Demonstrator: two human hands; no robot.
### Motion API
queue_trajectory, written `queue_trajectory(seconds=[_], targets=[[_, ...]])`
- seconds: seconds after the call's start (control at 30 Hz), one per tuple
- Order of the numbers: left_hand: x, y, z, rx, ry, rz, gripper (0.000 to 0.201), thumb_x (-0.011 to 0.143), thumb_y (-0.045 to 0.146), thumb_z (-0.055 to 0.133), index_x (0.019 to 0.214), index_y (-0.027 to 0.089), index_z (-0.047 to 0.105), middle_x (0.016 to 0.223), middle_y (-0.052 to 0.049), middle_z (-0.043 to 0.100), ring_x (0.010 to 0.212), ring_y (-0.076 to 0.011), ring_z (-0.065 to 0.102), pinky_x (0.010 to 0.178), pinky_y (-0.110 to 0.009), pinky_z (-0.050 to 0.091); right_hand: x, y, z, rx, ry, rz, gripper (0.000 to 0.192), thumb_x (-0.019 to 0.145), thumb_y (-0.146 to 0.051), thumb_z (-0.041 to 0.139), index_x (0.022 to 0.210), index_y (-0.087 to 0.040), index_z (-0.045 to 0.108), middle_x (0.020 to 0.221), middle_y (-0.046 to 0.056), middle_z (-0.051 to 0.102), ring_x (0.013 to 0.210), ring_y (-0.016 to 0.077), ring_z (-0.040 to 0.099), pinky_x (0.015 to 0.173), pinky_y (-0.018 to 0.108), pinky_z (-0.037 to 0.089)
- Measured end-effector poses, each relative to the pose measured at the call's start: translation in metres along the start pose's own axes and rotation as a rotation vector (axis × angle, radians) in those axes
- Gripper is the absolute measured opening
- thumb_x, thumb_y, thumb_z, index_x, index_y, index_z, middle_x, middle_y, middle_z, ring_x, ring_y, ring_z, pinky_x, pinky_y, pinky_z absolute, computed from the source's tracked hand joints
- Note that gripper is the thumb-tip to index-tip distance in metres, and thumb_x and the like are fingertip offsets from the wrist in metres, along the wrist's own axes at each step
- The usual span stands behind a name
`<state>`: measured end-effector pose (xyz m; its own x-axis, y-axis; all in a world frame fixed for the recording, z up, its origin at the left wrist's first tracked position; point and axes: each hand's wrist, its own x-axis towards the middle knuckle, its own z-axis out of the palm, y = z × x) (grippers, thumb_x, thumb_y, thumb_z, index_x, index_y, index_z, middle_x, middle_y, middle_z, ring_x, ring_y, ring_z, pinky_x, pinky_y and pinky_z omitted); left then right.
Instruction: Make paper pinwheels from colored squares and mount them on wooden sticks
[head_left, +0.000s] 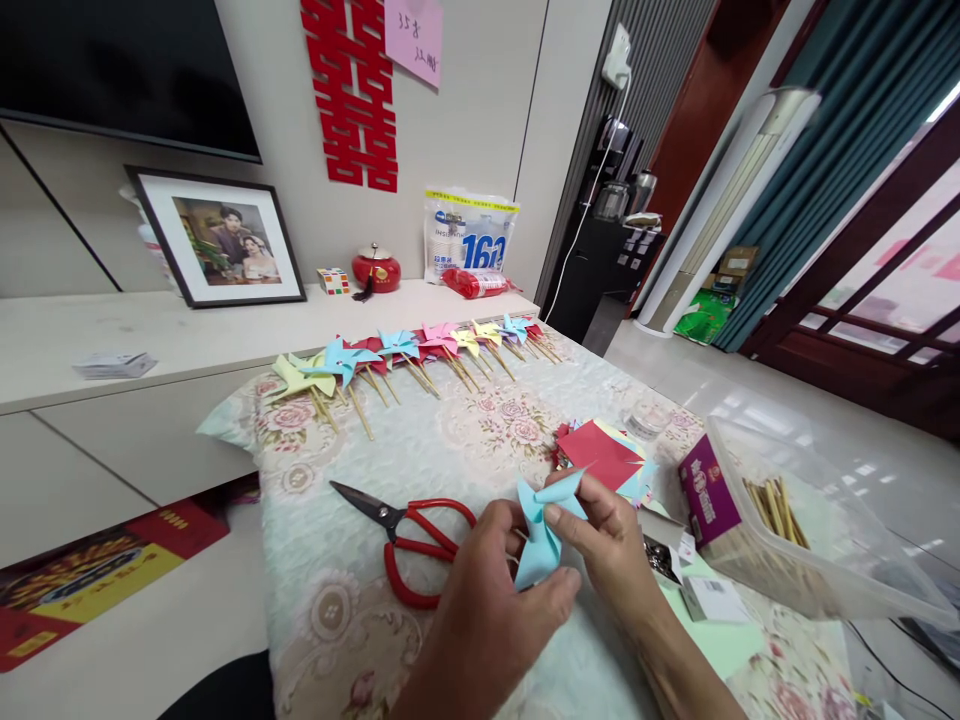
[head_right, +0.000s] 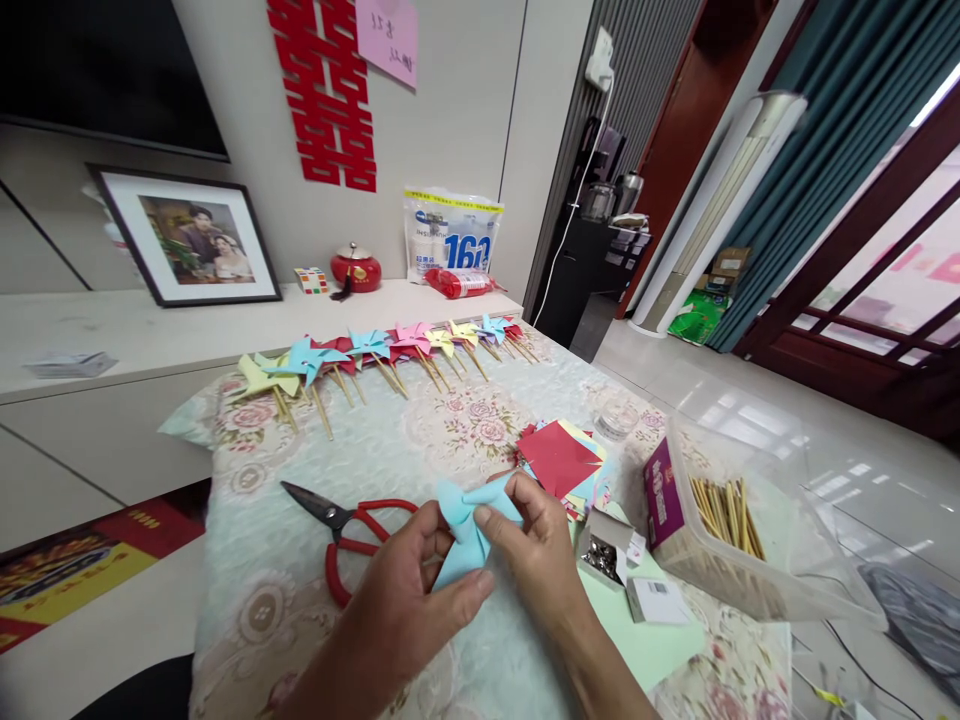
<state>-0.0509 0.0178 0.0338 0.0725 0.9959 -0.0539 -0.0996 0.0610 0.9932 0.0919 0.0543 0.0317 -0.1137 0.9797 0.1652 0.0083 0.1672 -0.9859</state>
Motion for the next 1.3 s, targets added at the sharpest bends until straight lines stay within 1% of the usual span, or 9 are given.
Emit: queue_trajectory(seconds=[0.13,0.23,0.33,0.53,0.63,0.73,0.87,1.1,1.3], targets=[[0.009,-0.008,0.0,-0.129,0.037,-0.097,0.027,0.065,0.025,0.077,0.088,0.017,0.066,0.062,0.002,0.062,0.054,-0.0127,0.055,0.049,-0.021,0.039,0.004,0.003,0.001,-0.042,0.002,0.07,0.025,0.075,-0.041,0.077,0.075,-0.018,0.067,0.069,-0.001,0.06,0.067,0.0164,0.054,0.063,0.027,0.044],[0.014,-0.013,0.0,-0.132,0.06,-0.14,0.022,0.066,0.028,0.076,0.082,0.017,0.065,0.053,0.006,0.053,0.043,-0.0089,0.042,0.042,-0.02,0.03,0.006,0.01,0.0,-0.067,-0.005,0.084,0.025,0.076,-0.04,0.076,0.077,-0.017,0.069,0.072,0.0,0.061,0.069,0.0162,0.053,0.064,0.027,0.044],[0.016,-0.018,0.0,-0.108,0.07,-0.157,0.019,0.066,0.025,0.074,0.081,0.018,0.065,0.051,0.007,0.05,0.04,-0.0073,0.037,0.04,-0.02,0.026,0.006,0.017,-0.002,-0.08,-0.009,0.087,0.022,0.077,-0.038,0.074,0.078,-0.017,0.068,0.07,-0.001,0.058,0.066,0.0149,0.051,0.061,0.026,0.042],[0.019,-0.023,0.002,-0.212,0.036,-0.179,0.026,0.066,0.032,0.076,0.084,0.015,0.065,0.054,0.006,0.05,0.042,-0.007,0.037,0.038,-0.02,0.028,0.006,0.013,0.0,-0.072,-0.019,0.113,0.025,0.074,-0.038,0.077,0.067,-0.017,0.064,0.063,-0.003,0.056,0.06,0.0138,0.05,0.057,0.025,0.041],[0.02,-0.019,-0.001,-0.309,0.063,-0.229,0.031,0.068,0.037,0.076,0.082,0.013,0.063,0.055,0.005,0.049,0.044,-0.0072,0.04,0.038,-0.019,0.027,0.007,0.01,0.001,-0.042,-0.058,0.107,0.027,0.077,-0.043,0.076,0.077,-0.017,0.069,0.069,0.0,0.065,0.065,0.0168,0.059,0.061,0.028,0.047],[0.02,-0.012,-0.006,-0.387,0.112,-0.284,0.034,0.068,0.036,0.076,0.087,0.012,0.063,0.059,0.005,0.051,0.048,-0.0073,0.045,0.04,-0.017,0.028,0.007,0.011,-0.001,0.022,-0.047,0.068,0.032,0.081,-0.046,0.074,0.098,-0.019,0.074,0.094,0.007,0.075,0.087,0.023,0.069,0.077,0.035,0.054],[0.021,-0.005,-0.011,-0.472,0.132,-0.309,0.036,0.063,0.036,0.079,0.084,0.013,0.062,0.06,0.005,0.051,0.05,-0.0072,0.046,0.042,-0.017,0.028,0.006,0.016,-0.005,0.044,-0.007,0.024,0.039,0.082,-0.041,0.076,0.115,-0.022,0.07,0.117,0.011,0.074,0.109,0.0281,0.068,0.093,0.043,0.054],[0.022,-0.01,-0.011,-0.504,0.176,-0.311,0.038,0.066,0.043,0.08,0.079,0.015,0.059,0.059,0.005,0.051,0.047,-0.0068,0.046,0.043,-0.017,0.027,0.0,0.014,-0.002,-0.35,0.009,-0.257,0.031,0.088,-0.024,0.065,0.119,-0.027,0.07,0.122,0.008,0.071,0.115,0.0264,0.064,0.095,0.042,0.052],[0.022,-0.012,-0.008,-0.495,0.178,-0.315,0.039,0.065,0.043,0.081,0.082,0.014,0.061,0.058,0.006,0.05,0.045,-0.0058,0.045,0.041,-0.017,0.026,0.001,0.015,-0.001,-0.538,0.024,-0.418,0.03,0.092,-0.018,0.06,0.119,-0.026,0.068,0.117,0.006,0.073,0.113,0.0239,0.065,0.095,0.038,0.052]])
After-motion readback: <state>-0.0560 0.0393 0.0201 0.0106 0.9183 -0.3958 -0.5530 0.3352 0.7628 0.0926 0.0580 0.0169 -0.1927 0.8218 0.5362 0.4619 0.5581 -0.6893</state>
